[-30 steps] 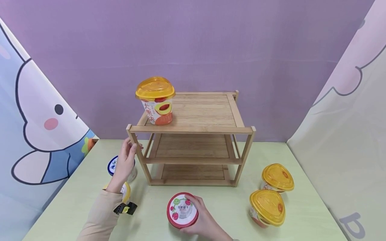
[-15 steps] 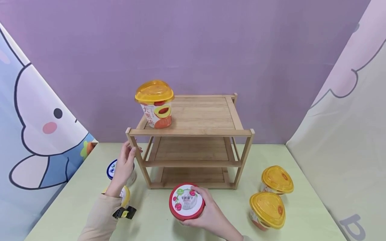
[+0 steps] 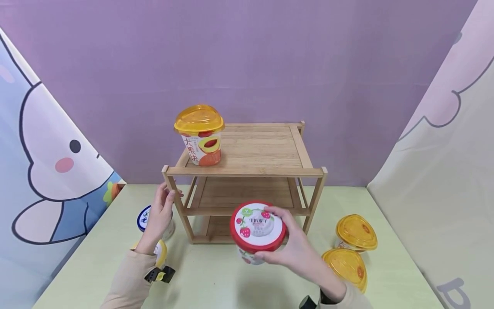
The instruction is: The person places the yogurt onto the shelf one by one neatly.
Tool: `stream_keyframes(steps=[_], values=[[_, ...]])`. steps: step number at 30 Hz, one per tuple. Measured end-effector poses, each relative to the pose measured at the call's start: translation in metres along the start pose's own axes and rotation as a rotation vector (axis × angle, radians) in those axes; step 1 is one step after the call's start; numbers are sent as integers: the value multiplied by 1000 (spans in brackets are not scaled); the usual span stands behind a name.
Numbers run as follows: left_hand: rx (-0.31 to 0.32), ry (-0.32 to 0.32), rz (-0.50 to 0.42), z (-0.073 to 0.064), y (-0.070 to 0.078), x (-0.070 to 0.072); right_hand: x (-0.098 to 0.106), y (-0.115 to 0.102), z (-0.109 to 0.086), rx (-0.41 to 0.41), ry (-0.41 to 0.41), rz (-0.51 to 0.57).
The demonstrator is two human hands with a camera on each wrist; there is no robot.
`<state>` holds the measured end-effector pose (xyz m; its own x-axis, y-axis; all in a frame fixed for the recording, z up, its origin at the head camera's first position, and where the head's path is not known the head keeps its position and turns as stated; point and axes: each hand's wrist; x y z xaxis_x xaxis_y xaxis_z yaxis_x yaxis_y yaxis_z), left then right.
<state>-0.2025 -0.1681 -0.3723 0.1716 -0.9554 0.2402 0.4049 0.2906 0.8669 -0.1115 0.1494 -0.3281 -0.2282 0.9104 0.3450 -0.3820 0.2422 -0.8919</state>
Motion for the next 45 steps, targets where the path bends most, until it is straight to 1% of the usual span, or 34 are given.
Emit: stream_keyframes(steps=[2,4,7,10,12,13,15,17,19,23,28,34,40,45], values=[[-5,2,5,1,-4,0,9,-10,4,25,-8,26],[-1,5,1,1,-2,1,19,-19,10,60,-13,27],[7,6,13,0,9,0,32,-33,17,101,-14,9],[10,11,17,-2,21,-1,43,-44,26,144,-10,13],[13,15,22,-3,27,-1,49,-51,31,144,4,-10],[14,19,26,-3,29,-1,53,-55,34,138,17,-33],[16,21,29,-3,32,-2,60,-61,40,97,41,-92],[16,20,23,-3,32,-1,67,-67,47,51,67,-181],[14,17,17,-3,32,-1,74,-71,53,20,85,-244],[6,13,2,-3,31,-1,87,-77,68,-11,102,-303],[14,6,1,-4,30,-1,98,-82,86,-52,120,-305],[26,-1,9,-5,30,0,102,-85,105,-114,140,-308],[18,1,16,-5,30,0,105,-79,121,-138,165,-319],[26,0,14,-5,29,0,108,-70,129,-138,157,-306]])
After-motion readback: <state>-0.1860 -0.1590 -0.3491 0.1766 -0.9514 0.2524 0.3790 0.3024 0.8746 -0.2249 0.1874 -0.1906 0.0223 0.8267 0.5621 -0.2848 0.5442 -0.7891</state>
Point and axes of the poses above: each hand's wrist, its own z-axis towards the middle knuckle, its own x-axis out of the back of the hand, y = z × x
